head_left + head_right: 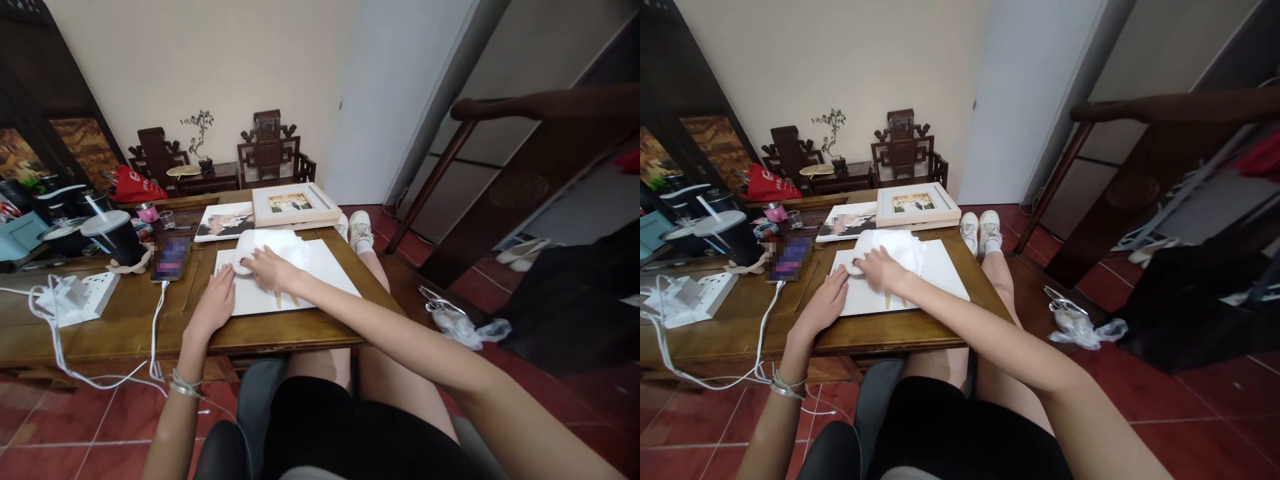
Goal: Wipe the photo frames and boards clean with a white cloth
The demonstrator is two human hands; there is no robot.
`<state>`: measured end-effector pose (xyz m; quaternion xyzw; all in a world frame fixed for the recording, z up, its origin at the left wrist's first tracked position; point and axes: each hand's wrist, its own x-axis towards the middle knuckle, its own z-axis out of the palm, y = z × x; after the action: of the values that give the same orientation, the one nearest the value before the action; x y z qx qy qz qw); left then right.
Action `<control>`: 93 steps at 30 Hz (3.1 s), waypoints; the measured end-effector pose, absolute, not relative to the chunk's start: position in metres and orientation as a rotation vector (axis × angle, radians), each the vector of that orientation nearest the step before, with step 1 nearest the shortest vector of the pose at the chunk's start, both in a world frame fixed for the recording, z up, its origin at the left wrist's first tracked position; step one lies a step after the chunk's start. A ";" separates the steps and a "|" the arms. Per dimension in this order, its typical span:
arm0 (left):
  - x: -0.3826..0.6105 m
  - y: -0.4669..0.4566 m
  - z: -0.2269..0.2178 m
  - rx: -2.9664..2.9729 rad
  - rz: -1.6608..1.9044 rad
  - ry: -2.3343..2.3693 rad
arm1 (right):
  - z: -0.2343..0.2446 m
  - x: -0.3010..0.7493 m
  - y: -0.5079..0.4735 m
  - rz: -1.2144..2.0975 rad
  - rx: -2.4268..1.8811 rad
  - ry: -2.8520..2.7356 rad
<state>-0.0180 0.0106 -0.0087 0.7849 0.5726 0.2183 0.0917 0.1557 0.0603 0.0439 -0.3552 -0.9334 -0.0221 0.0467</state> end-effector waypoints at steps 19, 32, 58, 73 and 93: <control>-0.017 0.010 -0.012 2.327 0.713 1.724 | 0.051 0.194 0.034 0.036 -1.012 -2.846; -0.017 0.004 0.008 1.849 1.363 1.739 | 0.042 0.160 0.006 -0.029 -0.479 -2.926; -0.016 0.008 -0.007 2.366 0.757 1.756 | 0.059 0.129 0.105 0.279 -0.959 -2.751; -0.017 0.007 -0.011 2.288 0.722 1.767 | 0.034 0.295 0.070 0.225 -1.157 -2.601; -0.015 0.004 -0.007 2.349 0.646 1.783 | 0.041 0.288 0.113 0.334 -1.170 -2.535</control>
<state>-0.0154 0.0040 -0.0070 0.7766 0.5895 0.2135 0.0613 0.2883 0.1131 0.0406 -0.4105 -0.8893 0.1173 0.1640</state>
